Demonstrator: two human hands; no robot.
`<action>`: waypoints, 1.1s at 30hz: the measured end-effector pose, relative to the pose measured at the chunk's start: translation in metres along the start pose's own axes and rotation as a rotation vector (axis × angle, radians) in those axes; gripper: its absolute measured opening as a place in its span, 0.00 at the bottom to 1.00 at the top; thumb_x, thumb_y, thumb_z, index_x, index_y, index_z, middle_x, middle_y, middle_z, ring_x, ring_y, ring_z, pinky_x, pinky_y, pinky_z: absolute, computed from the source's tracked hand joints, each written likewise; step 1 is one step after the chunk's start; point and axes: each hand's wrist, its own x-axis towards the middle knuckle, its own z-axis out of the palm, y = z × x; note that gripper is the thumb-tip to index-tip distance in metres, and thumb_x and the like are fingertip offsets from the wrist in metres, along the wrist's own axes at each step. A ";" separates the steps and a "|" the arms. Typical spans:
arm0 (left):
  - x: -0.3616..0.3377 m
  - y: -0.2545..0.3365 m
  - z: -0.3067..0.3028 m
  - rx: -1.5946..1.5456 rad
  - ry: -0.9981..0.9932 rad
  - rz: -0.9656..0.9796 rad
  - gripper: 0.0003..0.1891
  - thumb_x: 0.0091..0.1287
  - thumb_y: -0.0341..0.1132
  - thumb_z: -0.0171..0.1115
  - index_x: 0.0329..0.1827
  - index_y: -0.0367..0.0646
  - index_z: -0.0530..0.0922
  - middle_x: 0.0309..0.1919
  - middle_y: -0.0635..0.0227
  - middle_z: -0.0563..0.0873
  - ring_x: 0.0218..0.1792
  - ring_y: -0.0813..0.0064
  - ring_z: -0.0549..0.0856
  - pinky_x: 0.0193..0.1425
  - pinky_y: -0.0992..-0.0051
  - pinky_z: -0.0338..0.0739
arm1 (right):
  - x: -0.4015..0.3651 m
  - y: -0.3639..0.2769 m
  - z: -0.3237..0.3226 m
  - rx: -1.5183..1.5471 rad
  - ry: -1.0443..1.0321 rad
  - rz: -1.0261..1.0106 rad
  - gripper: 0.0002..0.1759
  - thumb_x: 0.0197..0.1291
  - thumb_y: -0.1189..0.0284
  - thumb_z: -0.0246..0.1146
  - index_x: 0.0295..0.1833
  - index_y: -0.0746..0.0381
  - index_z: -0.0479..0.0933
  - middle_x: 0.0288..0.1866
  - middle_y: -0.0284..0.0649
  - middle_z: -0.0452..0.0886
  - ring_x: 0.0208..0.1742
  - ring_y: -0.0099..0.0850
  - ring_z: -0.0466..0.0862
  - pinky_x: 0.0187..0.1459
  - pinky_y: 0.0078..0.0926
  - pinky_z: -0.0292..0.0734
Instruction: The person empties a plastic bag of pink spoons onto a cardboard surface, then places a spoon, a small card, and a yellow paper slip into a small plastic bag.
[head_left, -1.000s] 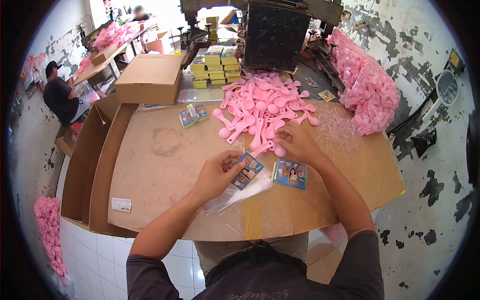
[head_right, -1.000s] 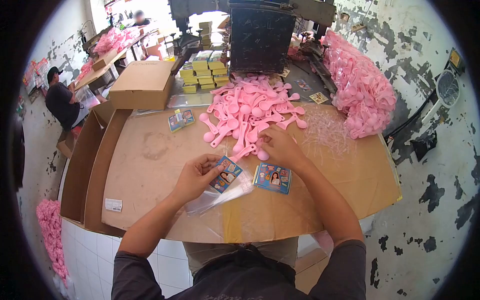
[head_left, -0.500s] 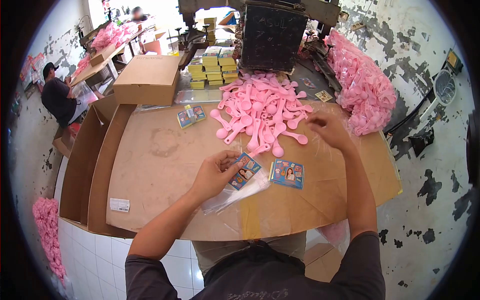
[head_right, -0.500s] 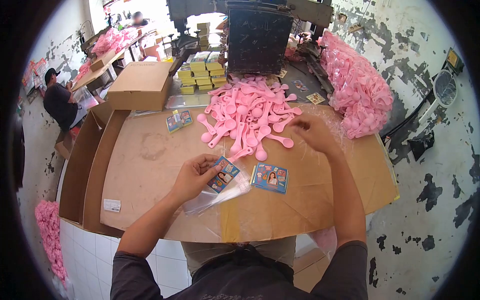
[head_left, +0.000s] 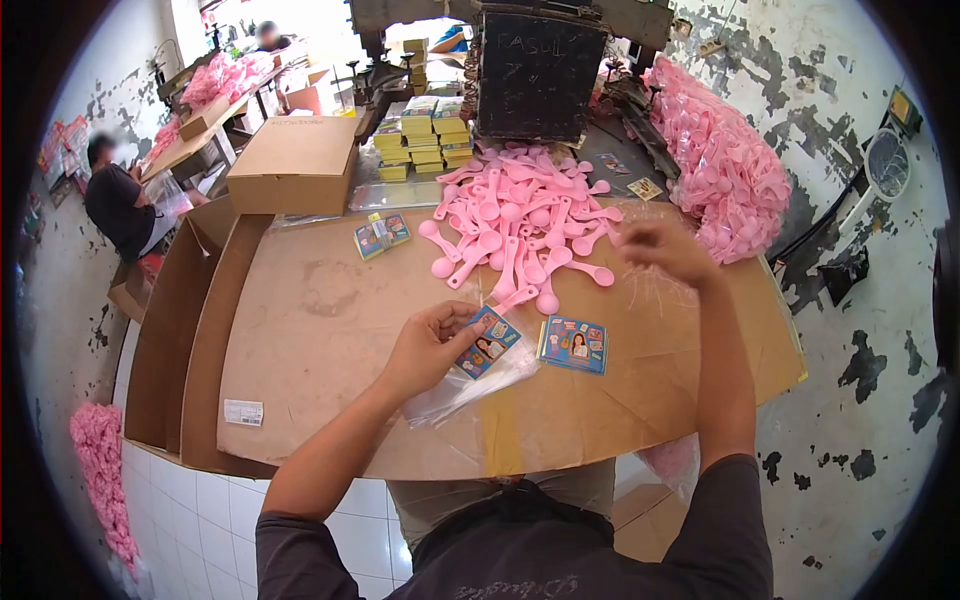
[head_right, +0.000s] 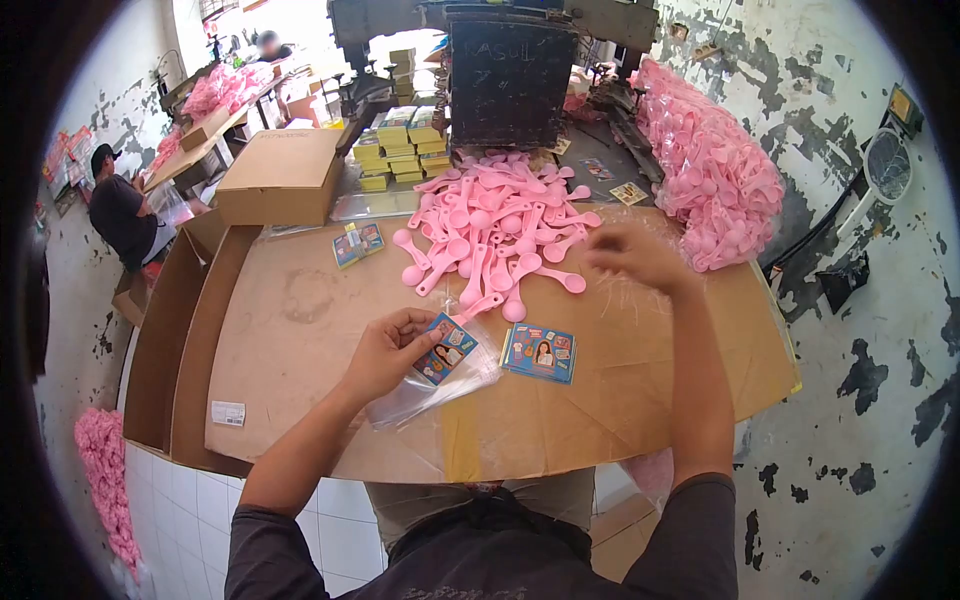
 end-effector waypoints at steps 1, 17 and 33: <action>0.000 0.001 0.000 0.002 -0.005 -0.002 0.15 0.77 0.31 0.66 0.62 0.33 0.81 0.45 0.68 0.92 0.39 0.88 0.87 0.38 0.84 0.80 | -0.005 0.022 -0.022 0.076 0.038 0.011 0.13 0.65 0.74 0.68 0.54 0.66 0.83 0.53 0.41 0.85 0.50 0.35 0.83 0.51 0.36 0.79; -0.001 0.003 -0.002 -0.045 -0.040 -0.003 0.13 0.80 0.32 0.62 0.61 0.36 0.80 0.46 0.68 0.92 0.41 0.87 0.88 0.39 0.84 0.79 | 0.017 0.027 0.096 -0.417 0.321 -0.250 0.14 0.58 0.77 0.69 0.49 0.66 0.79 0.51 0.48 0.83 0.53 0.50 0.82 0.55 0.46 0.78; -0.008 0.010 0.008 -0.114 -0.139 -0.022 0.15 0.80 0.32 0.62 0.64 0.33 0.79 0.51 0.63 0.91 0.49 0.79 0.89 0.53 0.76 0.85 | -0.015 -0.101 0.143 0.706 0.182 -0.305 0.35 0.70 0.79 0.68 0.77 0.64 0.60 0.51 0.42 0.79 0.48 0.27 0.87 0.40 0.21 0.84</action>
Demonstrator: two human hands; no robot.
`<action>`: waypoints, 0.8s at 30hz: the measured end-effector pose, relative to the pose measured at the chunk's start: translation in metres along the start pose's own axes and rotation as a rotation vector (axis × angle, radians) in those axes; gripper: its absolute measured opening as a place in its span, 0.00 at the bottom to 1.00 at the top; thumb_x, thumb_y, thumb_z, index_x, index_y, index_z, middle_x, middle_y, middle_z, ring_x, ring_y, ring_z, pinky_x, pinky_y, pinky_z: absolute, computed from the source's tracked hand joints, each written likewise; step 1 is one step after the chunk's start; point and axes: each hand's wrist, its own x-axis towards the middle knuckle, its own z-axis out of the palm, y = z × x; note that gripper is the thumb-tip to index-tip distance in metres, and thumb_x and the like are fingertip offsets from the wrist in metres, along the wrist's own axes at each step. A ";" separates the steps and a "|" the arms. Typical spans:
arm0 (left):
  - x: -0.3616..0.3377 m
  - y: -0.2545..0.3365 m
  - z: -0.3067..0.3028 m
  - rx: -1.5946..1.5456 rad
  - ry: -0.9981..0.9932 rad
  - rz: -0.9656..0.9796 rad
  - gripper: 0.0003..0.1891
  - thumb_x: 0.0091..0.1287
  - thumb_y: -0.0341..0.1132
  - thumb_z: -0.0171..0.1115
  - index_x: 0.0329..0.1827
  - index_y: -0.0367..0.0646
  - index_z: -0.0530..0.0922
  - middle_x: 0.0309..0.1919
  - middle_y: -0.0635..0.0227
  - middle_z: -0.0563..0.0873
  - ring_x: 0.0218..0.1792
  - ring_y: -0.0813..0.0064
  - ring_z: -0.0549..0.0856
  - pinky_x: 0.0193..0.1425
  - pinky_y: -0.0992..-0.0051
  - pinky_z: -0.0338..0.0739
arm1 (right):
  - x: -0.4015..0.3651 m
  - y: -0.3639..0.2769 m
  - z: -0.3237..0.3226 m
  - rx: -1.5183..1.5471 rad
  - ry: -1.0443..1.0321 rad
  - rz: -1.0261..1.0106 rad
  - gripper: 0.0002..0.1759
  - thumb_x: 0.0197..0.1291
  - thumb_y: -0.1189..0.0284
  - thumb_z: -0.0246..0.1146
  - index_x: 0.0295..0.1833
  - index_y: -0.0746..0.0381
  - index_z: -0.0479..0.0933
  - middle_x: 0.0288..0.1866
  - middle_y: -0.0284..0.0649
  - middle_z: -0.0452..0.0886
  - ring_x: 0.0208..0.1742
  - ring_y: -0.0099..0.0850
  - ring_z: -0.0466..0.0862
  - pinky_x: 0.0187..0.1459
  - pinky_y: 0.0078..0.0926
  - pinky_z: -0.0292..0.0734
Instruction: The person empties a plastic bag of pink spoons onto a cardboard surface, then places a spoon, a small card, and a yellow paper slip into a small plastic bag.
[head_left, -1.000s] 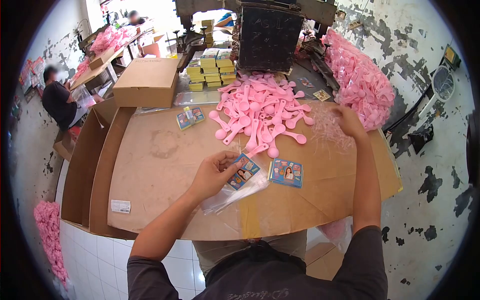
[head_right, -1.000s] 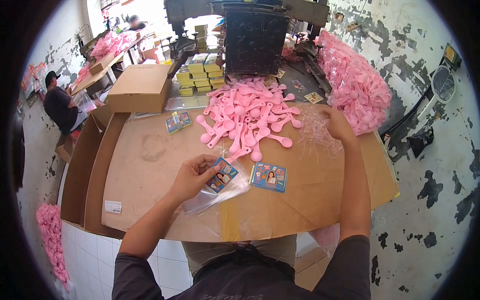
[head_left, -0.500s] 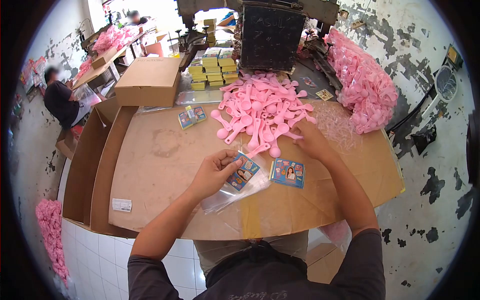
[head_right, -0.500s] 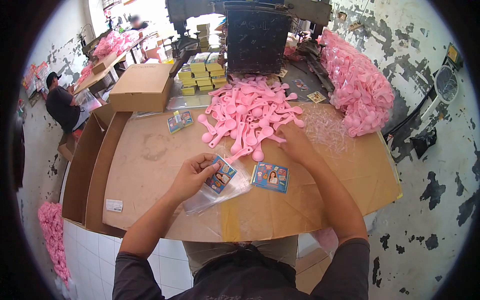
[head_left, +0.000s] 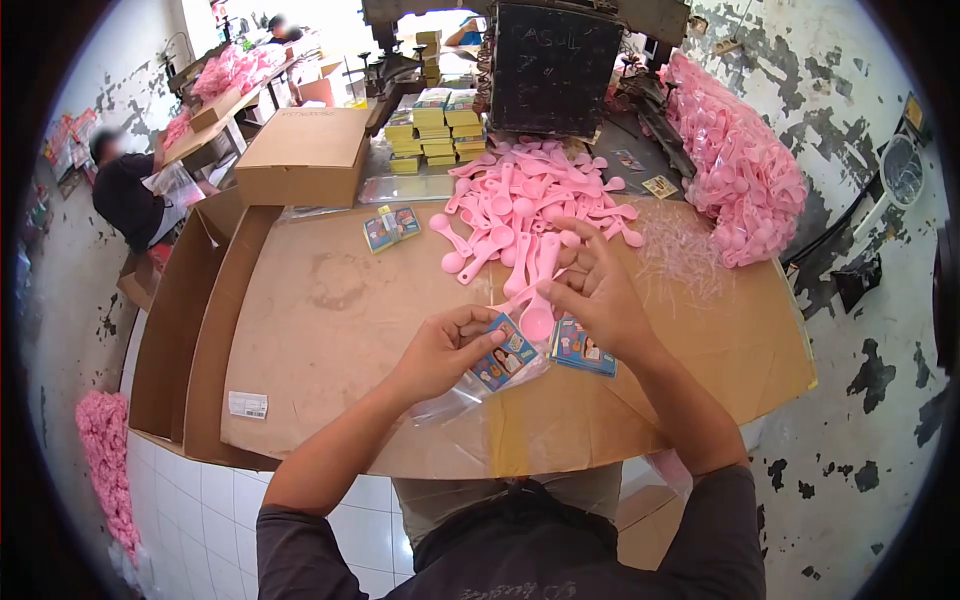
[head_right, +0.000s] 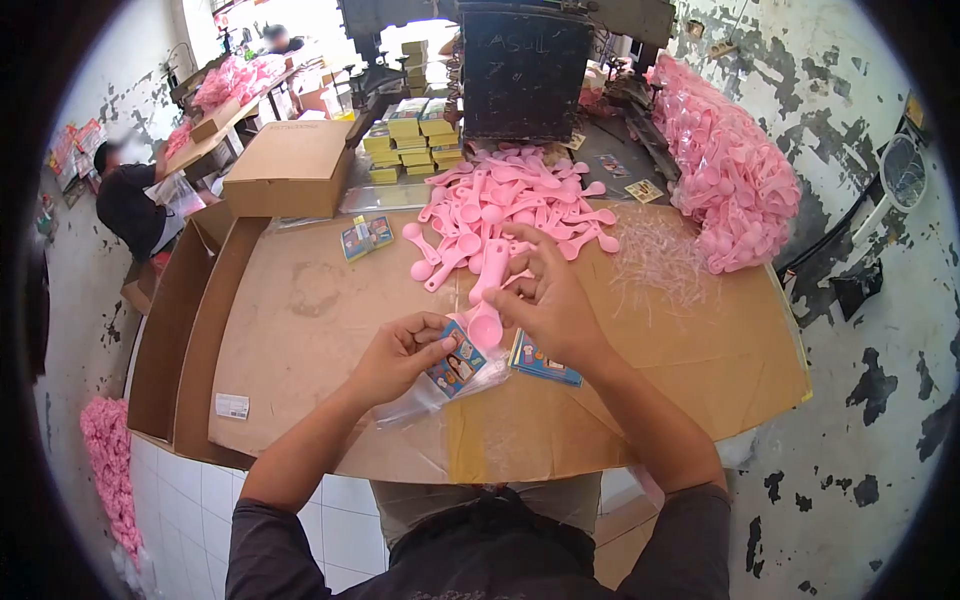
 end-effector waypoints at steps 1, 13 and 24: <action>0.000 0.000 0.000 0.013 0.000 0.001 0.15 0.80 0.32 0.61 0.64 0.33 0.79 0.51 0.63 0.91 0.49 0.79 0.89 0.54 0.76 0.85 | 0.000 -0.002 0.002 0.011 0.017 -0.001 0.36 0.70 0.80 0.68 0.78 0.64 0.59 0.52 0.43 0.79 0.48 0.27 0.88 0.40 0.22 0.85; -0.001 0.004 0.003 -0.034 0.005 -0.047 0.15 0.81 0.31 0.60 0.65 0.34 0.79 0.51 0.65 0.91 0.48 0.82 0.88 0.52 0.77 0.85 | -0.009 0.024 0.015 0.067 0.179 -0.105 0.34 0.68 0.83 0.68 0.74 0.66 0.60 0.54 0.47 0.81 0.52 0.32 0.90 0.46 0.26 0.89; -0.004 0.009 0.005 -0.045 0.029 -0.004 0.17 0.81 0.33 0.62 0.67 0.35 0.79 0.49 0.66 0.92 0.49 0.82 0.88 0.52 0.80 0.83 | -0.013 0.040 0.006 -0.258 -0.097 -0.238 0.10 0.73 0.77 0.64 0.57 0.66 0.79 0.58 0.42 0.81 0.59 0.30 0.84 0.56 0.31 0.82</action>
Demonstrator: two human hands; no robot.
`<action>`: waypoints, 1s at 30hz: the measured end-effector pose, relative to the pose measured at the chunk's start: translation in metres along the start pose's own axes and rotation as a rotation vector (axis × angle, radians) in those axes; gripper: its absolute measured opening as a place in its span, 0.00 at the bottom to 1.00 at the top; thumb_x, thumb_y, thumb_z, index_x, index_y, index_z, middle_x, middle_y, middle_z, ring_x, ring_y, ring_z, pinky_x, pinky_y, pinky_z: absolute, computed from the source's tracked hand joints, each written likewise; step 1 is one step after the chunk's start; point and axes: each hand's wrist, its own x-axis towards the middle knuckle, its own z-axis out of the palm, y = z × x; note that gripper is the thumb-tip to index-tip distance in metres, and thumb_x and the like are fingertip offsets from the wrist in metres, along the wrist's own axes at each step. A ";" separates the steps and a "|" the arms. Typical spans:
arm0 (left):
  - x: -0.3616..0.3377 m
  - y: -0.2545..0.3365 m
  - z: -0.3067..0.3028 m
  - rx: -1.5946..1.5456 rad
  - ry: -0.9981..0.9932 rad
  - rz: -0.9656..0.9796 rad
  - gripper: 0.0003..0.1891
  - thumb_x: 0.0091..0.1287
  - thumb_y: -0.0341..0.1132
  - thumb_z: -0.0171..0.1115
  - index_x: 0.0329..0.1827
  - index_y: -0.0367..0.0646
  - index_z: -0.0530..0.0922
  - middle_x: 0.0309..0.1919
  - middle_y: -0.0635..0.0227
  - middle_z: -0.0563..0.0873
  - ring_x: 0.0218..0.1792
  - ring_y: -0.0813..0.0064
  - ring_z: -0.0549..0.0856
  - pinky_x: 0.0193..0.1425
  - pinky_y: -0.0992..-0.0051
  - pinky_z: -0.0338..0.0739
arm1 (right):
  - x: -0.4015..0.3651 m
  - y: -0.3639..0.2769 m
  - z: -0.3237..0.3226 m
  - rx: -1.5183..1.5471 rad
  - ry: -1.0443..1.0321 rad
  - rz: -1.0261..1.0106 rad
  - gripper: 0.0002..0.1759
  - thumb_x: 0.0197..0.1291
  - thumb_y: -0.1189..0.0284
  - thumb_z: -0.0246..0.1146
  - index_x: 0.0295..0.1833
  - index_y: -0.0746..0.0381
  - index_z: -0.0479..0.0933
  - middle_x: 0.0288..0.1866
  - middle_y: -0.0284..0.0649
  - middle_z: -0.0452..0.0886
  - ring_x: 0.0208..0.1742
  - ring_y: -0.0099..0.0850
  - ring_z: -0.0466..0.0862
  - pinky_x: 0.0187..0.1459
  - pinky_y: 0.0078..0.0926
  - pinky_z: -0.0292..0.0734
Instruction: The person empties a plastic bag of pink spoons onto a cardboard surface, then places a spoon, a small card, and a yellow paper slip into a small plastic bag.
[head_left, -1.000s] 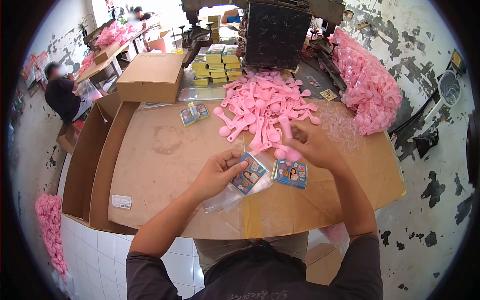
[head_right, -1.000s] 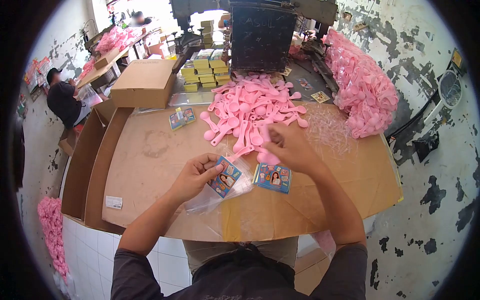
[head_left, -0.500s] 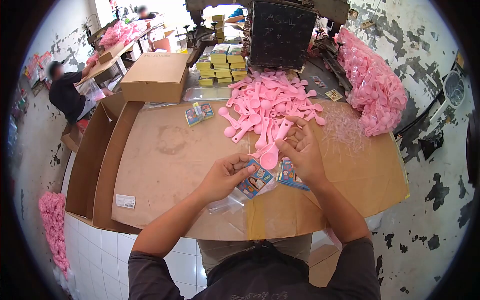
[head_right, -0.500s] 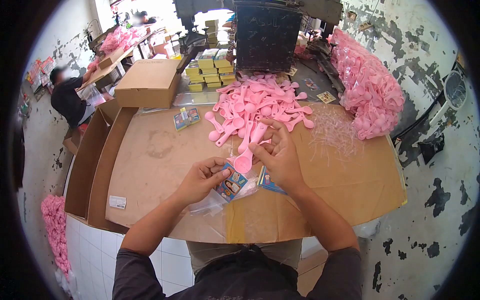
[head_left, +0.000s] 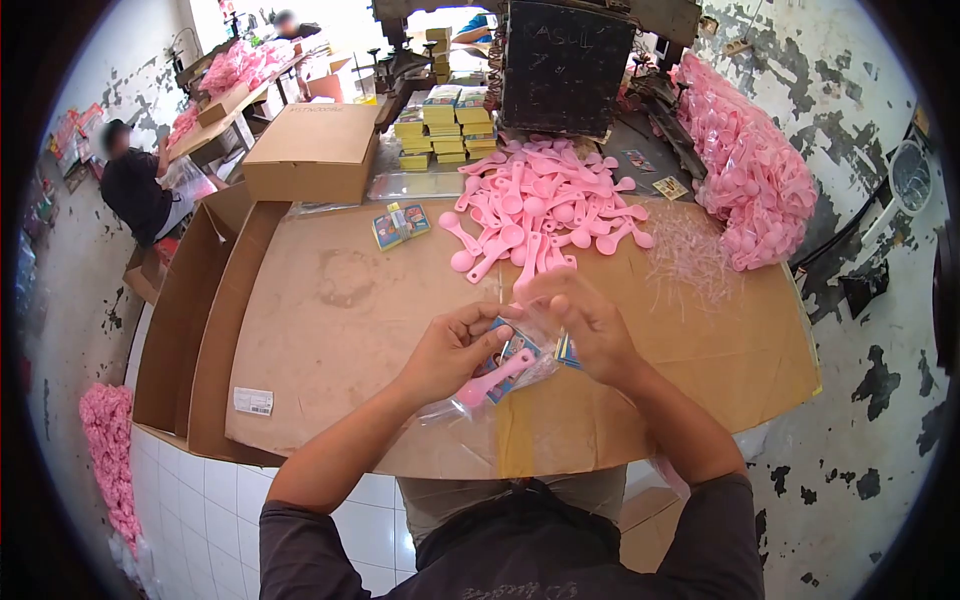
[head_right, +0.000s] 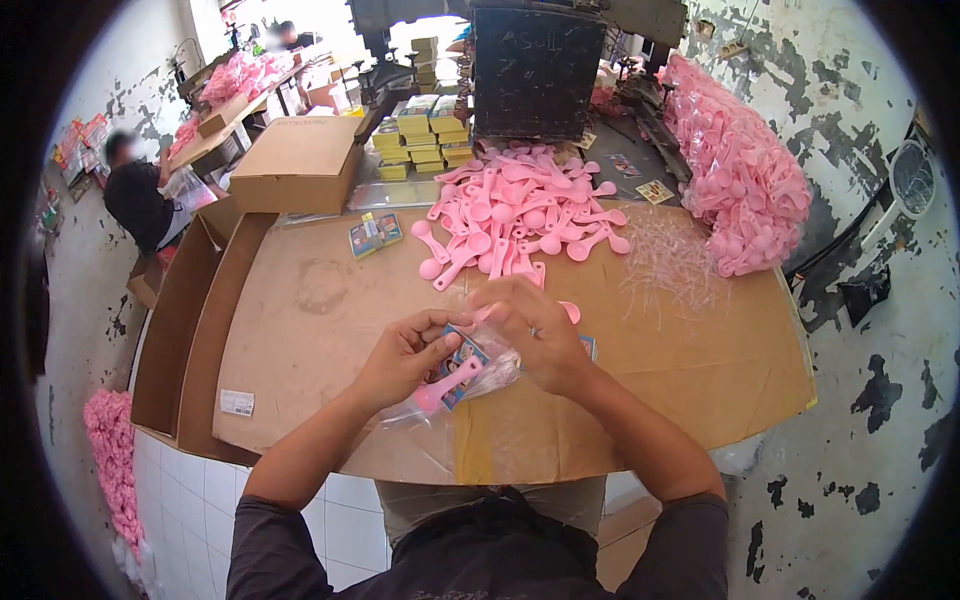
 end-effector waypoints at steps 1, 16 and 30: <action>-0.001 0.004 -0.001 0.015 -0.012 -0.045 0.17 0.81 0.34 0.62 0.67 0.36 0.79 0.49 0.67 0.92 0.50 0.82 0.88 0.53 0.79 0.83 | 0.004 -0.011 -0.002 0.047 -0.022 0.028 0.09 0.73 0.78 0.64 0.55 0.65 0.80 0.58 0.43 0.81 0.61 0.31 0.83 0.58 0.32 0.81; -0.023 0.034 0.012 0.376 -0.062 0.316 0.21 0.77 0.31 0.62 0.71 0.36 0.75 0.66 0.60 0.83 0.66 0.73 0.81 0.71 0.68 0.76 | 0.045 -0.129 -0.033 -0.802 -0.277 -0.346 0.07 0.57 0.79 0.72 0.41 0.62 0.85 0.39 0.38 0.85 0.43 0.38 0.86 0.43 0.35 0.80; -0.019 0.028 0.044 0.275 0.190 0.407 0.15 0.79 0.29 0.61 0.65 0.34 0.79 0.43 0.60 0.93 0.48 0.78 0.91 0.52 0.76 0.85 | 0.034 -0.120 -0.022 -0.569 -0.131 -0.153 0.11 0.63 0.76 0.71 0.51 0.63 0.85 0.36 0.39 0.84 0.35 0.29 0.85 0.36 0.28 0.77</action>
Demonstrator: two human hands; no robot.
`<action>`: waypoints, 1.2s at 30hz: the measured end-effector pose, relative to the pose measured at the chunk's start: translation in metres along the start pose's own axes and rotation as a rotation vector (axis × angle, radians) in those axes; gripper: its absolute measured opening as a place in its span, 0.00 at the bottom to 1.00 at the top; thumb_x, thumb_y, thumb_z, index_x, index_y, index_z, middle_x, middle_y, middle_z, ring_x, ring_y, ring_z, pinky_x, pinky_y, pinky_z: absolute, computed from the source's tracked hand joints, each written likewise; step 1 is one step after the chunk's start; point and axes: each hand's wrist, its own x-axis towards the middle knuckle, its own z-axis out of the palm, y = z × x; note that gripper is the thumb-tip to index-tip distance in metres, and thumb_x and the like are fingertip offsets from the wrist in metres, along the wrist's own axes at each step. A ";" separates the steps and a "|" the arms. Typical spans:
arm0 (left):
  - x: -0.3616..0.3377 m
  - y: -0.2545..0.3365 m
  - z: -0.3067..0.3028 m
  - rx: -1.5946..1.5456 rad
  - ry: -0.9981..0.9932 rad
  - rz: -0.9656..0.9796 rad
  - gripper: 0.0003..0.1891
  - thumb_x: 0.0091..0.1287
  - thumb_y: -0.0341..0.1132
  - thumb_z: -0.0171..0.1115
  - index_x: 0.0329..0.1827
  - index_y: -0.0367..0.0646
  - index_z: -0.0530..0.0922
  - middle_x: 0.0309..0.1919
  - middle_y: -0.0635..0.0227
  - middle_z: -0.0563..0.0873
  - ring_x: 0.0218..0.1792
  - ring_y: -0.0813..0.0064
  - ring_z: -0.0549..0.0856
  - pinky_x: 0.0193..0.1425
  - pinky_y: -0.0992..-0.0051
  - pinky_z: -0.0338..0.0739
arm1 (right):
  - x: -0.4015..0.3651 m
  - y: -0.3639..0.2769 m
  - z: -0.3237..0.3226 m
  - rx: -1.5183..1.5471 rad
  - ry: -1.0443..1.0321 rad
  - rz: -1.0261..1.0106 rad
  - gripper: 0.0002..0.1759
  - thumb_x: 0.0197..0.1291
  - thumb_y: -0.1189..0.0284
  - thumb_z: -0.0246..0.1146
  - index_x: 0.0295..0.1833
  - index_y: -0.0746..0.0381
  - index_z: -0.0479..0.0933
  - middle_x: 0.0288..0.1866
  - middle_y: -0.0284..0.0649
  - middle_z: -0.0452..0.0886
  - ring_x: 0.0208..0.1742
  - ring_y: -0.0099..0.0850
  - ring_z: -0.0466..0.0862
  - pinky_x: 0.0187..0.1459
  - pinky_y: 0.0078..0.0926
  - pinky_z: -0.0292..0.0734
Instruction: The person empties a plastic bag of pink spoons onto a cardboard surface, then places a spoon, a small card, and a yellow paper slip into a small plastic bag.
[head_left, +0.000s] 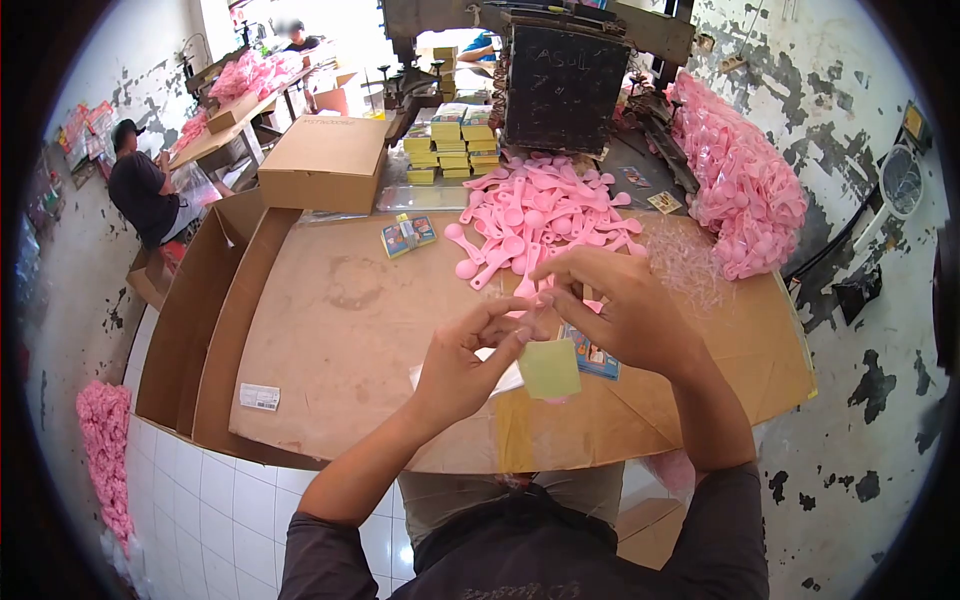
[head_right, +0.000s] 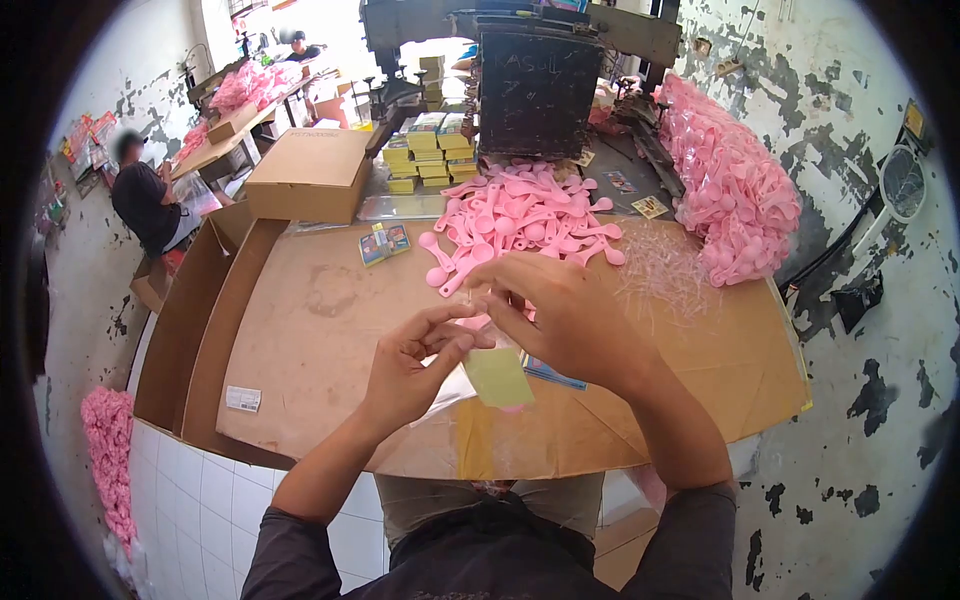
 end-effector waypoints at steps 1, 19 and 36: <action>-0.001 -0.005 -0.001 -0.033 0.022 -0.025 0.15 0.79 0.29 0.61 0.64 0.34 0.80 0.43 0.59 0.93 0.47 0.79 0.91 0.51 0.76 0.85 | -0.001 0.000 0.002 0.011 0.040 -0.007 0.11 0.63 0.77 0.71 0.51 0.62 0.85 0.38 0.39 0.84 0.37 0.31 0.85 0.37 0.29 0.77; -0.004 0.004 0.008 0.631 -0.015 0.146 0.23 0.73 0.29 0.66 0.70 0.37 0.77 0.34 0.58 0.91 0.28 0.62 0.90 0.34 0.68 0.84 | -0.012 0.016 0.037 -0.726 0.129 -0.422 0.12 0.49 0.69 0.71 0.39 0.61 0.82 0.42 0.36 0.80 0.48 0.34 0.82 0.49 0.35 0.73; -0.002 -0.004 -0.019 0.250 0.117 -0.073 0.22 0.78 0.29 0.61 0.73 0.37 0.74 0.41 0.60 0.93 0.42 0.78 0.90 0.46 0.74 0.85 | -0.133 0.260 -0.099 -0.704 0.270 0.470 0.30 0.60 0.82 0.64 0.70 0.67 0.75 0.62 0.54 0.82 0.66 0.47 0.81 0.68 0.41 0.74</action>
